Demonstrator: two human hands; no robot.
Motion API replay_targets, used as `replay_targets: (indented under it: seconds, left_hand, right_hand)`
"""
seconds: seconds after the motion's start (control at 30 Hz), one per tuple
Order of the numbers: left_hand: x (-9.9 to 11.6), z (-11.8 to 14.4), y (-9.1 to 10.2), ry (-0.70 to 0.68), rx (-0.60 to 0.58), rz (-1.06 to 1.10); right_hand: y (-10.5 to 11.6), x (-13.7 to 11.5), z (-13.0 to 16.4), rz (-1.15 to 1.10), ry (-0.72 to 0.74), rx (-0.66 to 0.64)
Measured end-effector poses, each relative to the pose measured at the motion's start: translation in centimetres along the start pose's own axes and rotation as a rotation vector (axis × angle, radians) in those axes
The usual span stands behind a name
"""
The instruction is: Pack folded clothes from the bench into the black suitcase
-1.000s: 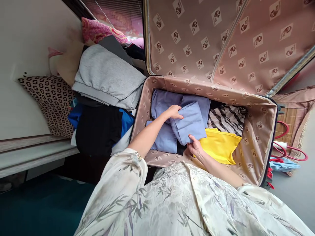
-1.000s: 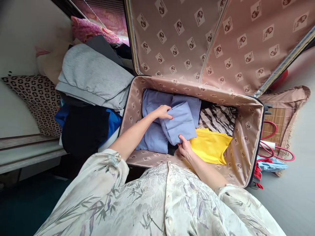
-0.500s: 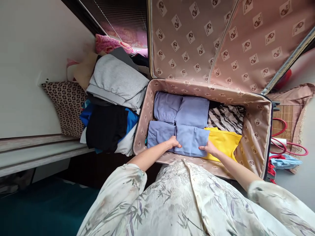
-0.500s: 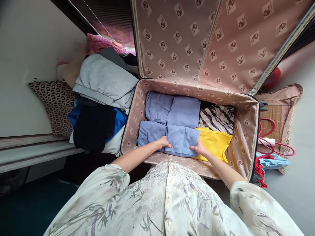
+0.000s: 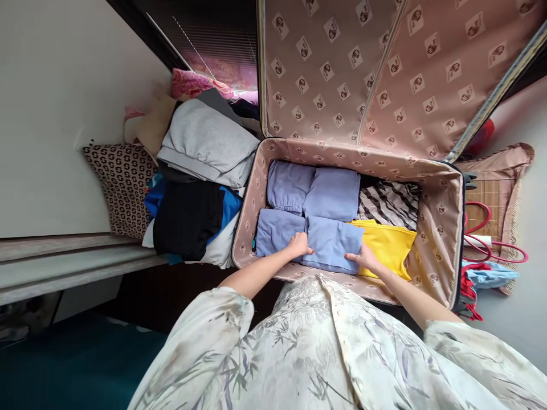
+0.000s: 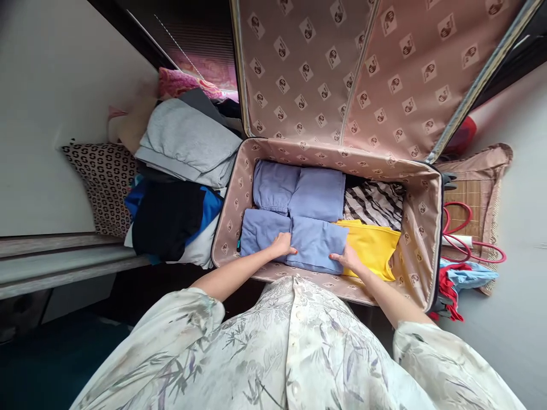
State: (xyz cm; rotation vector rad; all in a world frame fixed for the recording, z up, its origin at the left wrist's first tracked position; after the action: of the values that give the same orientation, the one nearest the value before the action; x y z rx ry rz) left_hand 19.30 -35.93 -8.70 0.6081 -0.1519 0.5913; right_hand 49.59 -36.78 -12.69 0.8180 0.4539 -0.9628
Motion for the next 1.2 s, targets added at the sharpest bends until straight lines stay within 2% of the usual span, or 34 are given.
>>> replay_targets:
  seconds: [0.07,0.13,0.17,0.23,0.3,0.37,0.5,0.6,0.87,0.97,1.07,1.13,1.2]
  left_hand:
    - [1.0,1.5,1.4,-0.172,0.149,-0.106]
    - [2.4,3.0,1.9,-0.449,0.262,-0.252]
    - [3.1,3.4,1.6,-0.602,0.272,-0.326]
    - [3.8,3.3,0.2,-0.825,0.210,-0.434]
    - [3.5,1.8,-1.2,-0.909,0.141,-0.501]
    - [2.6,-0.4,-2.4,-0.917,0.095,-0.539]
    - [0.8,-3.5,-4.0,-0.945,0.054,-0.551]
    - [0.3,-4.0,-4.3,-0.950,0.063,-0.526]
    - [1.0,-3.9,-4.2,-0.926,0.074,-0.531]
    - [1.7,-3.1,-4.1,-0.902,0.111,-0.547]
    - [2.7,-0.9,-3.4,-0.854,0.159,-0.565]
    - [3.0,1.3,-1.9,-0.777,0.224,-0.526]
    - [2.5,4.2,0.9,-0.678,0.330,-0.425]
  right_hand:
    - [1.1,-1.0,1.3,0.316,0.085,0.059]
    - [1.4,-2.9,3.1,0.618,0.280,0.100]
    - [0.9,-3.8,3.9,0.730,0.392,0.076]
    - [-0.9,-4.9,4.9,0.887,0.583,-0.065]
    - [-3.2,-4.7,4.7,0.971,0.698,-0.213]
    - [-5.1,-3.5,3.4,1.013,0.737,-0.280]
    - [-7.2,0.1,0.4,1.072,0.730,-0.271]
    - [-7.6,1.5,-0.2,1.093,0.752,-0.279]
    - [-7.5,1.8,-0.5,1.169,0.780,-0.240]
    - [-7.5,1.7,-0.5,1.188,0.807,-0.212]
    - [-7.5,1.3,-0.3,1.200,0.832,-0.186]
    - [-7.5,0.9,0.0,1.210,0.835,-0.162]
    - [-7.5,0.7,0.1,1.208,0.824,-0.154]
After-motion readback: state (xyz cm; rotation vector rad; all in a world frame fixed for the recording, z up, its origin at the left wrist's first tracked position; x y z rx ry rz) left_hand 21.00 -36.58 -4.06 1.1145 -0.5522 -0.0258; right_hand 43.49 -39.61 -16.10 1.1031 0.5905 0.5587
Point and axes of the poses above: each hand's wrist, its own z-axis away from the middle knuckle, its own y-axis out of the back of the hand, x = y × z, the point moved 5 cm from there along -z, towards the middle knuckle
